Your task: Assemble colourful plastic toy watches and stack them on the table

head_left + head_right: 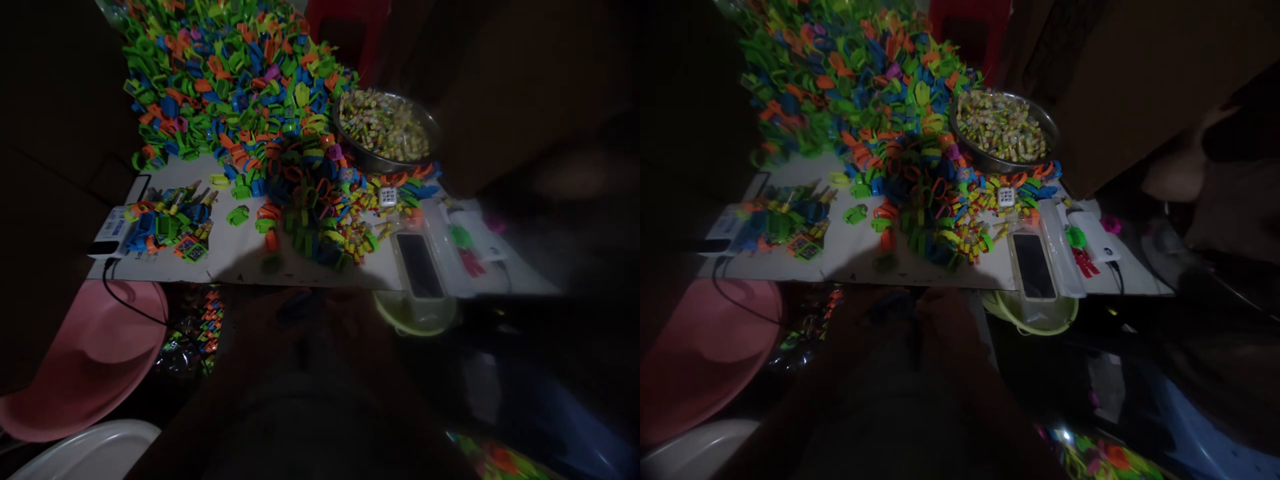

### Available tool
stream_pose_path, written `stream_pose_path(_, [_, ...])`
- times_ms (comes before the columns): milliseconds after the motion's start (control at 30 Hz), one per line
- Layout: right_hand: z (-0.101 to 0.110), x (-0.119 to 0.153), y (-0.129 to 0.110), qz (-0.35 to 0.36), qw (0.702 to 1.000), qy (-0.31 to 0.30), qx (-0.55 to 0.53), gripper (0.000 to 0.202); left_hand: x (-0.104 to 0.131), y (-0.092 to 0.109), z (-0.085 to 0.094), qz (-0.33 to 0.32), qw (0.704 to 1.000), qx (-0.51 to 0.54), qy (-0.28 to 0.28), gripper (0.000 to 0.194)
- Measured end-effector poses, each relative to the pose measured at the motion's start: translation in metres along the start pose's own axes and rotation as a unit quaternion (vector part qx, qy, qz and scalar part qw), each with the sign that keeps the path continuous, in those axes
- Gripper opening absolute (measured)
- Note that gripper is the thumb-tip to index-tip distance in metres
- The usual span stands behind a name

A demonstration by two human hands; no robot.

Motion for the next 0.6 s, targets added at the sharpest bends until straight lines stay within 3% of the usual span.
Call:
stream_pose_path(200, [-0.003,-0.001,0.0,0.022,0.999,-0.037,0.019,0.016,0.0,0.003,0.003,0.013,1.0,0.002,-0.008,0.038])
stream_pose_path(400, [-0.002,0.003,0.002,0.042,0.995,-0.072,0.062,0.029,0.003,-0.009,-0.004,0.037,0.999,0.03,-0.009,0.041])
stream_pose_path(600, [-0.014,0.006,0.012,0.043,0.991,-0.069,0.111,0.028,-0.004,-0.024,-0.009,0.097,0.985,0.039,-0.135,0.037])
Point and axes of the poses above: each hand's wrist, its own x-axis away from the middle knuckle, its own z-axis out of the back of the hand, y = z × x, the point moved 2 cm from there along -x, towards the middle knuckle, and after that the axes turned 6 degrees about -y, right-handed, at the moved point
